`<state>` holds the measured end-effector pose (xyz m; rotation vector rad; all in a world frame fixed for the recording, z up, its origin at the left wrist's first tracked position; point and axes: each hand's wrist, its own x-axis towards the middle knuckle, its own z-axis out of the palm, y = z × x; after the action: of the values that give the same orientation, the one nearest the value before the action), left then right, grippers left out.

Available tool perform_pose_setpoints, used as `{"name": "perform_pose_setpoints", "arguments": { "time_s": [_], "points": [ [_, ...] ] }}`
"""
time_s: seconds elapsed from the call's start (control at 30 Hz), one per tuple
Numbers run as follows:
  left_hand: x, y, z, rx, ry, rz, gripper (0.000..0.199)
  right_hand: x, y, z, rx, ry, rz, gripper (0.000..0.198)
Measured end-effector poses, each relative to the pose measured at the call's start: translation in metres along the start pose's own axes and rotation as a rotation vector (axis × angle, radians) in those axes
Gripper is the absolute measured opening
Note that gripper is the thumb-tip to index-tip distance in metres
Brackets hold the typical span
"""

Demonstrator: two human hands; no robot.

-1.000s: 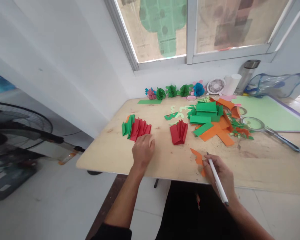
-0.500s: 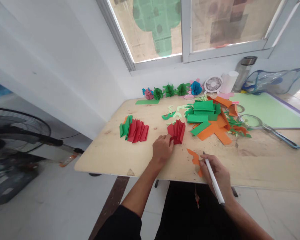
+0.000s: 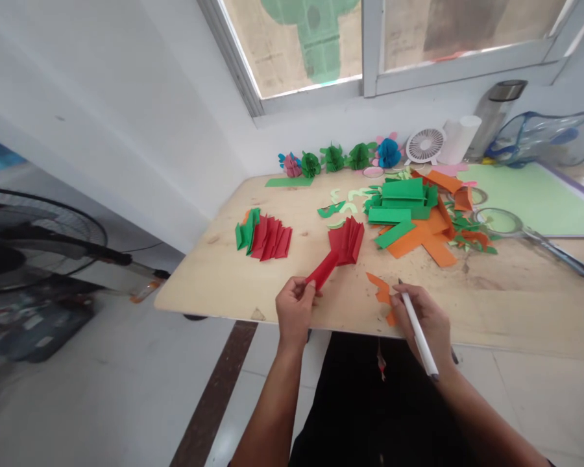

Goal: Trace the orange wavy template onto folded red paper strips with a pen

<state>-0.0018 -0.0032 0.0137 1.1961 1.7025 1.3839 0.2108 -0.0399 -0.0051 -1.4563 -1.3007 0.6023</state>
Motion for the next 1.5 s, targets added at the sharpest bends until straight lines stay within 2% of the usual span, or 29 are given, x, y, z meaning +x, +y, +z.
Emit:
{"name": "perform_pose_setpoints", "arguments": {
  "time_s": [0.13, 0.27, 0.4, 0.53, 0.6, 0.67, 0.73, 0.8, 0.87, 1.0, 1.23, 1.5],
  "points": [
    [-0.021, 0.005, 0.012, -0.239, -0.059, -0.138, 0.024, 0.003, -0.007, 0.001, 0.014, 0.005, 0.012, 0.024],
    [-0.037, 0.013, 0.02, -0.383, -0.139, -0.238, 0.028, 0.006, -0.02, 0.006, 0.042, 0.009, 0.02, 0.025],
    [-0.049, 0.017, 0.025, -0.43, -0.223, -0.291, 0.029, 0.011, -0.026, 0.014, 0.092, -0.023, 0.011, 0.024],
    [-0.051, 0.017, 0.02, -0.407, -0.223, -0.268, 0.024, 0.013, -0.028, 0.017, 0.077, -0.038, 0.028, 0.022],
    [-0.048, 0.016, 0.014, -0.295, -0.14, -0.156, 0.018, 0.012, -0.029, 0.016, 0.078, -0.033, 0.037, 0.021],
    [-0.047, 0.015, 0.008, -0.038, -0.012, 0.073, 0.008, 0.012, -0.029, 0.013, 0.075, -0.015, 0.045, 0.021],
    [-0.049, 0.012, 0.006, 0.23, 0.027, 0.308, 0.007, 0.012, -0.028, 0.009, 0.065, 0.008, 0.046, 0.022],
    [-0.055, 0.008, 0.007, 0.382, -0.071, 0.47, 0.011, 0.011, -0.027, 0.005, 0.047, 0.028, 0.044, 0.023],
    [-0.061, 0.007, 0.008, 0.421, -0.191, 0.57, 0.012, 0.01, -0.025, 0.002, 0.038, 0.031, 0.037, 0.025],
    [-0.054, 0.007, 0.003, 0.384, -0.257, 0.627, 0.014, 0.008, -0.028, 0.001, 0.02, 0.003, 0.04, 0.026],
    [-0.018, -0.005, -0.004, 0.594, -0.512, 0.867, 0.019, 0.011, -0.032, 0.012, 0.015, -0.059, 0.031, 0.023],
    [-0.016, -0.015, -0.001, 0.534, -0.523, 0.85, 0.018, 0.019, -0.033, 0.027, -0.137, -0.193, 0.017, 0.018]
  ]
}}
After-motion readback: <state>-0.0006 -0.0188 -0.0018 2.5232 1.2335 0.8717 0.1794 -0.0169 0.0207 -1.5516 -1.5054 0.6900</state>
